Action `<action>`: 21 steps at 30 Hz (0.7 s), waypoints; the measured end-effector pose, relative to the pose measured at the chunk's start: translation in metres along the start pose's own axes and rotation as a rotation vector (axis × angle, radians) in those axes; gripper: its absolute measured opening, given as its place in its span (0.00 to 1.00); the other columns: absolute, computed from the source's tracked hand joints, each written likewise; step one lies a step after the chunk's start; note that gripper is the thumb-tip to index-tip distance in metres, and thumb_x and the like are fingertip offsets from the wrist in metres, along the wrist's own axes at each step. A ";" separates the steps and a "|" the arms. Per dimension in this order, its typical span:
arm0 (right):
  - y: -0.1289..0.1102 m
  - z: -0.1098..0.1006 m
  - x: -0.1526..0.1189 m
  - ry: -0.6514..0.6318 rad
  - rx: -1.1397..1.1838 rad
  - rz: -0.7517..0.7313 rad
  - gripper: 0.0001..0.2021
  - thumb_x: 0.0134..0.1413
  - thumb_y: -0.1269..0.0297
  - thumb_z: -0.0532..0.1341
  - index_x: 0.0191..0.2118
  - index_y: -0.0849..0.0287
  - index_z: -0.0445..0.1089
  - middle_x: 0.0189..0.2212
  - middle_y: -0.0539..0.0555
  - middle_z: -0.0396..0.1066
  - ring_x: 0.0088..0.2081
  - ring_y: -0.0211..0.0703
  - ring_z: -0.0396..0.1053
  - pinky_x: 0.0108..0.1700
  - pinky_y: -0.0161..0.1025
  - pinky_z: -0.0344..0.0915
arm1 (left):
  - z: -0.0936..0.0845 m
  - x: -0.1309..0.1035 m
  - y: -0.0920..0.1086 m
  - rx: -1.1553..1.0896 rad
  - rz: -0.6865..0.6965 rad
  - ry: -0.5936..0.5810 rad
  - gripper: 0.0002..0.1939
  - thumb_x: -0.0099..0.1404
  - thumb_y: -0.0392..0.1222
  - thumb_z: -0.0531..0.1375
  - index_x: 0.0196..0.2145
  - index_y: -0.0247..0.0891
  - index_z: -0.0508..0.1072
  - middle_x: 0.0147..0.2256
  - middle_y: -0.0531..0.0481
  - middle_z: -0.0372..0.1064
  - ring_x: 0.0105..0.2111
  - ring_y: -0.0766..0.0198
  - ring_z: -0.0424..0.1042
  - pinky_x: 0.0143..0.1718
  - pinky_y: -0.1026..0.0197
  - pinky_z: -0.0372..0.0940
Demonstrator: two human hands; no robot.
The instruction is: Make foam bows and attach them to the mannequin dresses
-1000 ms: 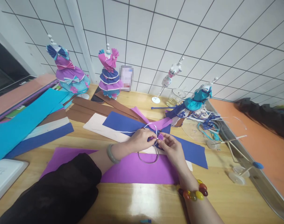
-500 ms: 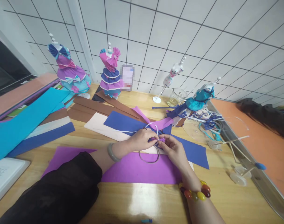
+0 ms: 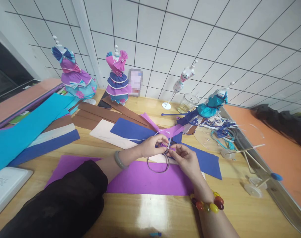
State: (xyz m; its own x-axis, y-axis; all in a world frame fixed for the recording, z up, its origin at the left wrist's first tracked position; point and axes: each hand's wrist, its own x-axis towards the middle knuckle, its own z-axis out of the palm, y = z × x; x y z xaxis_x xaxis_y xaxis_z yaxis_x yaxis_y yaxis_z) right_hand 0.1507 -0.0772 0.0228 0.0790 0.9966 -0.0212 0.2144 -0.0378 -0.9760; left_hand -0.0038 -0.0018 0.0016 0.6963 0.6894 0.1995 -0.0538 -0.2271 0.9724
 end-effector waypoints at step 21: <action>0.004 0.004 0.002 0.044 0.164 0.143 0.13 0.38 0.57 0.66 0.31 0.59 0.69 0.20 0.51 0.71 0.24 0.37 0.68 0.28 0.33 0.63 | 0.009 -0.005 0.017 0.267 0.291 0.308 0.04 0.55 0.34 0.57 0.27 0.33 0.71 0.28 0.48 0.71 0.31 0.68 0.70 0.35 0.64 0.64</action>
State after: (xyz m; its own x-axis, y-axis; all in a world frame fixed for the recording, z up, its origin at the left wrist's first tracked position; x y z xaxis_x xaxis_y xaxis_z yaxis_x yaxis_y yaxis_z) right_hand 0.1482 -0.0750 0.0184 0.1401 0.9778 -0.1559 0.0373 -0.1625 -0.9860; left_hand -0.0015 -0.0148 0.0157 0.4337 0.7334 0.5236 -0.0008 -0.5807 0.8141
